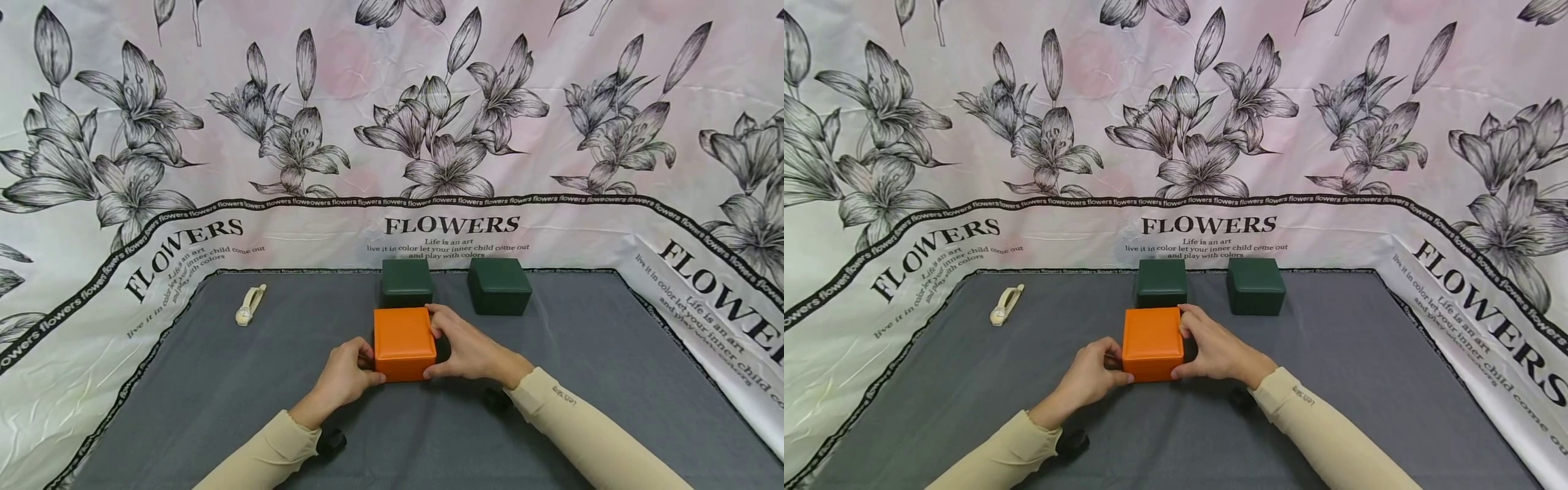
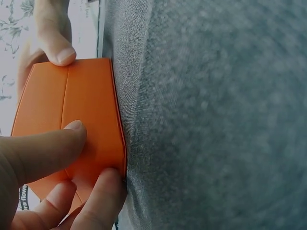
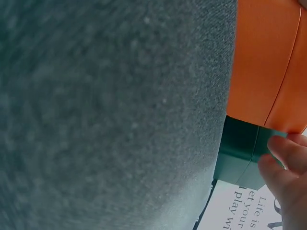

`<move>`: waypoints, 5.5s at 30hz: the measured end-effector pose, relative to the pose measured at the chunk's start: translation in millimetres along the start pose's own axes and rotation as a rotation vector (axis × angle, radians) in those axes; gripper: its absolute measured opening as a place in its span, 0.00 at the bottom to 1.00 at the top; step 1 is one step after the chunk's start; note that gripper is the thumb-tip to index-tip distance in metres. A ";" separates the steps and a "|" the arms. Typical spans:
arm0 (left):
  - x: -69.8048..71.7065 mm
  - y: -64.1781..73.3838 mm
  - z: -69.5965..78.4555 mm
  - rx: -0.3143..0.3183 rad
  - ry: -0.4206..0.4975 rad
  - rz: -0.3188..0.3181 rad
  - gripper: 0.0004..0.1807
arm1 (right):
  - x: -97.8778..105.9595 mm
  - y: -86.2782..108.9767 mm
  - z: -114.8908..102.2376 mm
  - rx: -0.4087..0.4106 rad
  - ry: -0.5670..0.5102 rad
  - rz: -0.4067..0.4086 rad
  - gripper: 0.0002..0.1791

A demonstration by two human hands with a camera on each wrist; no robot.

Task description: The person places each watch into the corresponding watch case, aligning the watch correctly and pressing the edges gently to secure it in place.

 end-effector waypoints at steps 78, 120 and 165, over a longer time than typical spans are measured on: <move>5.1 -9.8 -1.0 -0.003 0.049 -0.018 0.22 | 20.1 -20.3 -22.5 0.171 0.043 0.066 0.29; -1.3 -5.6 1.0 -0.008 0.029 0.012 0.21 | 45.2 -65.0 7.9 -0.072 -0.220 0.131 0.25; 132.3 -22.1 -87.1 0.030 -0.268 0.228 0.23 | -15.9 -10.9 -37.9 0.063 0.237 0.038 0.31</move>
Point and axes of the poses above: each hand's wrist, its own y-axis away from the middle knuckle, its own x-axis out of the back of the hand, z = x × y, the point moved 2 cm from there along -y, towards the middle knuckle, and after that the axes turned 4 degrees about z, right-handed, at the moved point
